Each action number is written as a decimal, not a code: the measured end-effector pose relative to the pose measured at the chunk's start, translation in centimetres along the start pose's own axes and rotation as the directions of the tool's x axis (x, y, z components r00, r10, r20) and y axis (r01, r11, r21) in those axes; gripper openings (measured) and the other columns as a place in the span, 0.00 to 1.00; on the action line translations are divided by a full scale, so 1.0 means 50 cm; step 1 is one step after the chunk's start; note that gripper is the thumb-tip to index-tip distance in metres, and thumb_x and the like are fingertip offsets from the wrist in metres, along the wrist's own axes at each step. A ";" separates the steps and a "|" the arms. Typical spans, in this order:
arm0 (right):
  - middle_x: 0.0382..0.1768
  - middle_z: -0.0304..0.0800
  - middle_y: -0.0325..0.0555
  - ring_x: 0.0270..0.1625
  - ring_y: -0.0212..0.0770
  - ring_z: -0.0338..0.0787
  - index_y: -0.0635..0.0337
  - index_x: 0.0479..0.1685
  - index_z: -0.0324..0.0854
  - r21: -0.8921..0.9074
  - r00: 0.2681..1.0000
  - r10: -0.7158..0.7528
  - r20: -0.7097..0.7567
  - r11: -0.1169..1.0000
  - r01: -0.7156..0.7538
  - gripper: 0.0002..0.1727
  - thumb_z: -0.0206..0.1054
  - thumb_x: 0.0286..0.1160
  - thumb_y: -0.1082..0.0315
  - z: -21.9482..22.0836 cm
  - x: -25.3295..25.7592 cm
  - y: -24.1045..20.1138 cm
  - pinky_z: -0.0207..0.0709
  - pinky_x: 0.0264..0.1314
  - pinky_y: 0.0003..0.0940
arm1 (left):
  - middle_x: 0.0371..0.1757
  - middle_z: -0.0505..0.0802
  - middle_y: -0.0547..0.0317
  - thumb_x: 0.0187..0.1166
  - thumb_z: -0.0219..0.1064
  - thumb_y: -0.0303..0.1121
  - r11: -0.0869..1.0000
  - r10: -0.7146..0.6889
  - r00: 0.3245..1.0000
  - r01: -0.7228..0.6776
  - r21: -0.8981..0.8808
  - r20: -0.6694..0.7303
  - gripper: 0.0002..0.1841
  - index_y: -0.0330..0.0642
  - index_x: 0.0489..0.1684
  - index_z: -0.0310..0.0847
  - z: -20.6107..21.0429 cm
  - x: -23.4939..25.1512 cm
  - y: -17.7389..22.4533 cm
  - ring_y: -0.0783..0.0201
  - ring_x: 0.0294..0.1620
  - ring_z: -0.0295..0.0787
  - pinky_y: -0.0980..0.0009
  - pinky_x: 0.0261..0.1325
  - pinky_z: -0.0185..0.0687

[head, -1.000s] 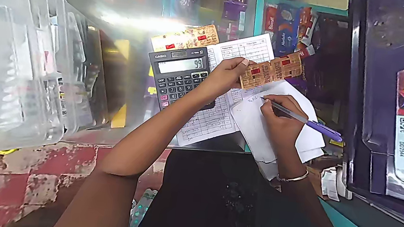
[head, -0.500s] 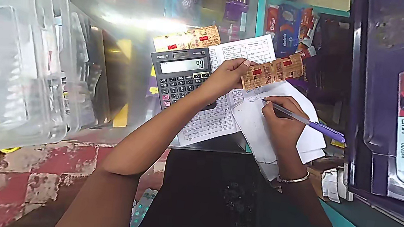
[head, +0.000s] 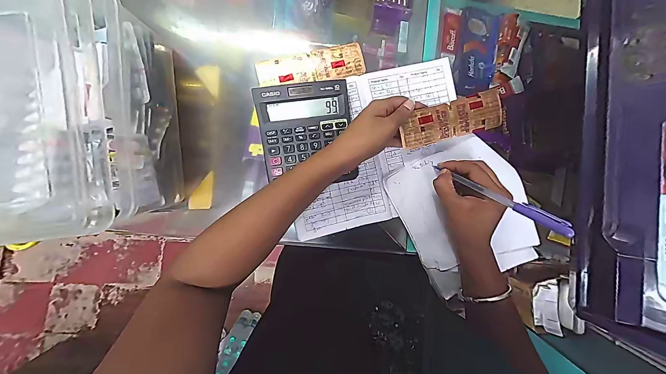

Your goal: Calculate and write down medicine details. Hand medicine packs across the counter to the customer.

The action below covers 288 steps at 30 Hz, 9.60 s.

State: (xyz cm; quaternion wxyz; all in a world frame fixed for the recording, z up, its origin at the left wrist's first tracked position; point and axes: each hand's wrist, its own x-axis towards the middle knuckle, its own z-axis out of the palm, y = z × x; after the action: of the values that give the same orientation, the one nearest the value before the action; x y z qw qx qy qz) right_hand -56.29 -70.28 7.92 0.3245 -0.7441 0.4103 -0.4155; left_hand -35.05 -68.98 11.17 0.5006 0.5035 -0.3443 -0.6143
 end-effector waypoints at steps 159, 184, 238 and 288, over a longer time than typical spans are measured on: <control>0.48 0.96 0.47 0.59 0.51 0.88 0.60 0.43 0.88 -0.029 0.669 -0.498 0.551 0.790 0.612 0.24 0.66 0.80 0.45 0.167 -0.028 -0.152 0.72 0.61 0.48 | 0.65 0.88 0.48 0.93 0.50 0.33 0.890 0.217 0.734 -0.419 -0.178 -0.643 0.18 0.50 0.79 0.59 -0.195 -0.307 -0.015 0.55 0.51 0.96 0.62 0.55 0.93; 0.88 0.61 0.66 0.87 0.74 0.60 0.54 0.86 0.69 -0.503 0.909 -0.158 0.386 0.790 0.351 0.60 0.77 0.45 0.32 0.258 -0.031 -0.177 0.58 0.74 0.78 | 0.52 0.93 0.56 0.78 0.70 0.22 0.862 0.496 0.674 -0.459 0.215 -0.547 0.28 0.53 0.77 0.70 -0.158 -0.359 -0.015 0.67 0.35 0.94 0.74 0.35 0.92; 0.56 0.95 0.44 0.63 0.42 0.85 0.54 0.33 0.76 -0.089 0.768 -0.582 0.269 0.778 0.621 0.29 0.60 0.81 0.34 0.190 -0.102 -0.107 0.66 0.69 0.37 | 0.29 0.88 0.57 0.87 0.21 0.66 0.821 0.102 0.990 -0.141 -0.553 -0.101 0.41 0.47 0.72 0.72 -0.219 -0.249 -0.012 0.64 0.23 0.88 0.71 0.26 0.89; 0.42 0.97 0.52 0.54 0.51 0.89 0.62 0.22 0.77 -0.294 0.831 -0.525 0.181 0.778 0.555 0.13 0.64 0.78 0.72 0.200 -0.081 -0.125 0.71 0.57 0.41 | 0.29 0.88 0.55 0.82 0.28 0.73 0.728 0.194 0.981 -0.150 -0.668 -0.009 0.46 0.43 0.68 0.79 -0.201 -0.292 -0.023 0.63 0.22 0.89 0.67 0.25 0.90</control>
State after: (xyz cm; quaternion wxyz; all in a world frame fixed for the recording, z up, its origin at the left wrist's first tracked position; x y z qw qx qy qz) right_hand -46.59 -62.47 7.19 0.0786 -0.8919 0.2289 -0.3820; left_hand -25.81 -53.83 11.54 0.6910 0.2385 -0.1627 -0.6627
